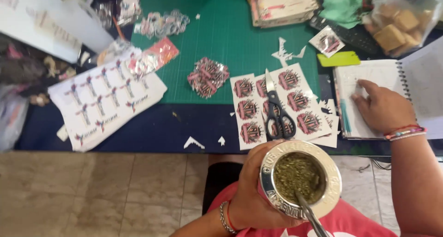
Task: The person sits at a table and uses scissors to cut out individual stickers from a sheet. They also handle a traditional mate gourd, stirring the contents with a metal straw and taking sips between cutting tasks.
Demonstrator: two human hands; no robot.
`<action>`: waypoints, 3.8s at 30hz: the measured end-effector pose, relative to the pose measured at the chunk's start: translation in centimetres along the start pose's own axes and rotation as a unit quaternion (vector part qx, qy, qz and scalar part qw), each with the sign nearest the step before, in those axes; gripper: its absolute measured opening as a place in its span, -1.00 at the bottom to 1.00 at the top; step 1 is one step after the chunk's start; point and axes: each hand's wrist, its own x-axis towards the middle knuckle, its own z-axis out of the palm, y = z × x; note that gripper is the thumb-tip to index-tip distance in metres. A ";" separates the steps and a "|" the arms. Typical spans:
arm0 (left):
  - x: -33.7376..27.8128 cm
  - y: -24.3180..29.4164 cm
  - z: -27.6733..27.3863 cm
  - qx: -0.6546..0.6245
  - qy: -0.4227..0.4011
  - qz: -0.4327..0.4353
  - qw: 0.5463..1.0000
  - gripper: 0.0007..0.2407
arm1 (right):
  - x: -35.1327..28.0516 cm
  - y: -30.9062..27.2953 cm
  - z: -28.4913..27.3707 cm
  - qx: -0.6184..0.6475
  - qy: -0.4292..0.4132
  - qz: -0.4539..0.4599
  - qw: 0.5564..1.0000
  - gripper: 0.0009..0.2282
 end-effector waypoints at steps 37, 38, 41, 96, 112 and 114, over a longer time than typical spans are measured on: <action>-3.0 1.4 1.8 -0.009 -0.025 0.047 0.999 -0.20 | -6.1 9.7 15.6 0.289 0.470 -0.132 0.824 -0.94; -3.1 1.3 2.0 -0.006 -0.021 0.044 0.999 -0.20 | -5.8 9.7 15.5 0.290 0.466 -0.136 0.825 -0.94; -3.5 1.3 2.5 0.002 -0.014 0.053 0.999 -0.22 | -5.8 9.8 15.9 0.269 0.476 -0.159 0.822 -0.93; -2.5 1.6 1.8 0.010 -0.041 -0.055 0.998 -0.09 | -11.1 6.8 8.5 0.028 0.450 -0.128 0.884 -0.62; -3.0 1.6 1.2 0.049 -0.001 -0.041 0.998 -0.08 | -9.1 13.2 4.3 0.155 0.564 -0.081 0.807 -0.63; -3.2 1.4 1.2 0.029 -0.005 -0.034 0.999 -0.07 | -8.5 15.1 5.2 0.217 0.548 -0.048 0.806 -0.63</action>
